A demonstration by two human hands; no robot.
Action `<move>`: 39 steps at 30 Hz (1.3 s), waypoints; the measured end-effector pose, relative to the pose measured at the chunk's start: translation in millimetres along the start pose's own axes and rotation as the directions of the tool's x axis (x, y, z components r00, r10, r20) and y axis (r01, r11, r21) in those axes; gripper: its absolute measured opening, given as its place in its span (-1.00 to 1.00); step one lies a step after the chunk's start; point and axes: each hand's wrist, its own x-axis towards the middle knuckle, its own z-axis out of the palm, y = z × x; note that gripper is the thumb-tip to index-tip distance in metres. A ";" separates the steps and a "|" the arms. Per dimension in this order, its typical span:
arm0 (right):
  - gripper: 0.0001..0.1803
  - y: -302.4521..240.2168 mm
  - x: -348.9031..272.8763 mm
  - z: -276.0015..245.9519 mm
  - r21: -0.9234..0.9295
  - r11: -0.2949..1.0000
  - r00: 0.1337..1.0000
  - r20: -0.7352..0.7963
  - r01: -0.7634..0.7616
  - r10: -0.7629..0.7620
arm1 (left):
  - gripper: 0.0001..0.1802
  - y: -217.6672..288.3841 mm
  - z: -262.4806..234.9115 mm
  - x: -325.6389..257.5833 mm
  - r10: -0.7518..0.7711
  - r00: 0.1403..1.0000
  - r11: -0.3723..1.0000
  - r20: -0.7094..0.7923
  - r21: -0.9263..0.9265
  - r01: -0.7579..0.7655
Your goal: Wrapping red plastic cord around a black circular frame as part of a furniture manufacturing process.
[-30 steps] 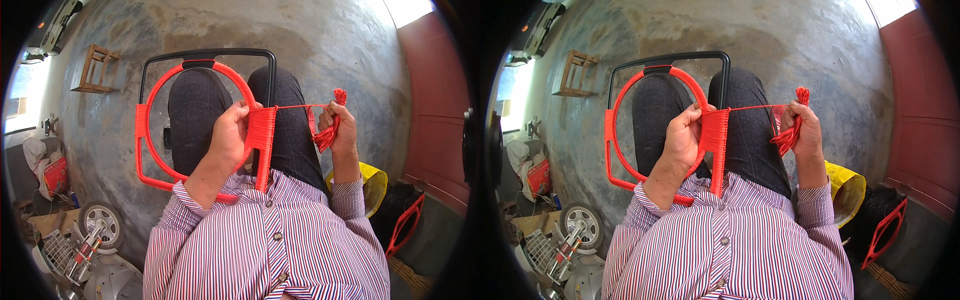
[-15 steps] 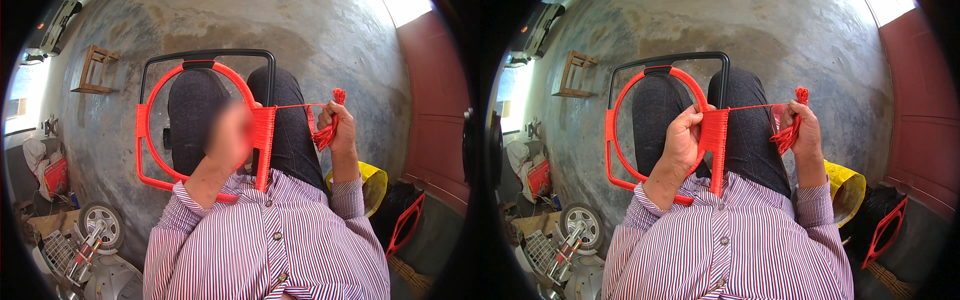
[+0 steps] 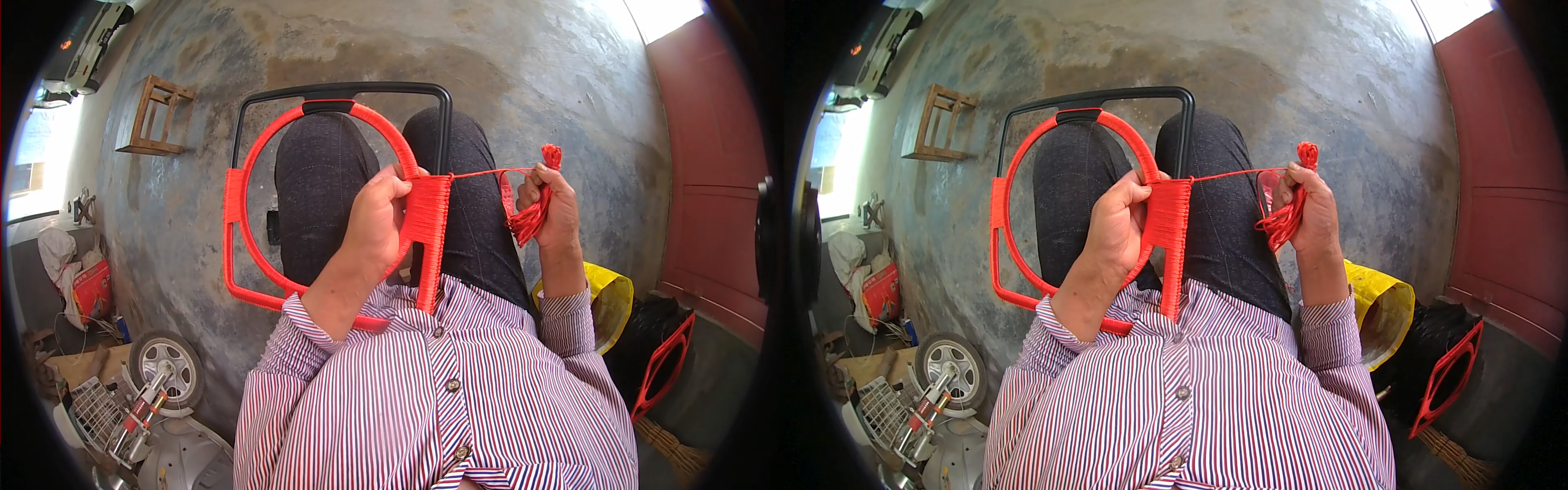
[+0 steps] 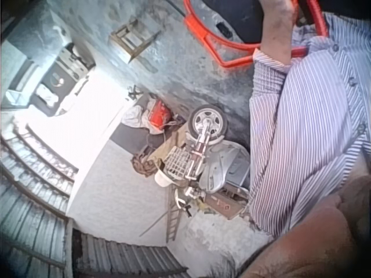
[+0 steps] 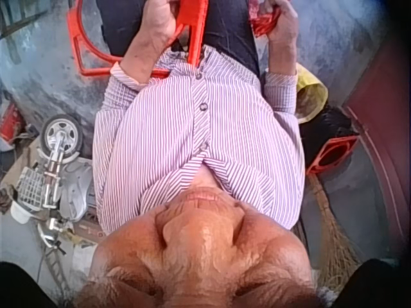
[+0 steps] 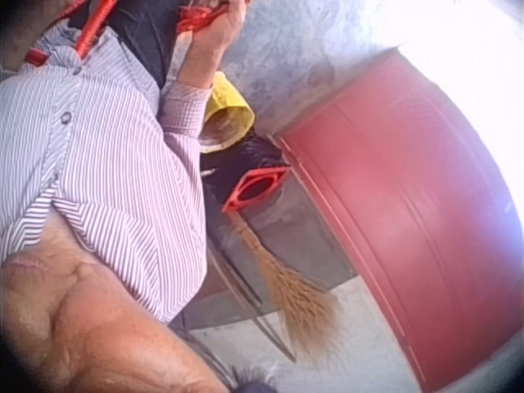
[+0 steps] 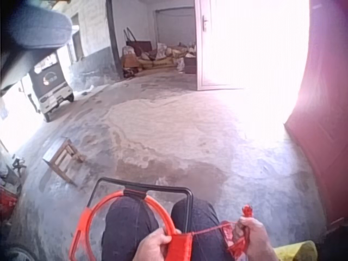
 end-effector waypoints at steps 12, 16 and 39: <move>-0.79 -0.2 2.9 -11.2 0.015 1.000 1.000 0.009 -0.003 0.002 | -0.74 -4.0 -0.1 2.0 -0.013 0.998 1.000 -0.054 -0.023 0.011; -0.80 1.4 2.4 -10.0 0.013 1.000 1.000 0.001 -0.014 0.014 | -0.74 -3.2 -3.1 2.3 -0.015 0.999 0.999 -0.032 -0.038 0.014; -0.80 5.6 3.6 -12.6 0.012 1.000 1.000 0.000 -0.012 0.012 | -0.75 -3.9 -2.3 2.4 -0.012 1.000 1.000 -0.016 -0.029 0.011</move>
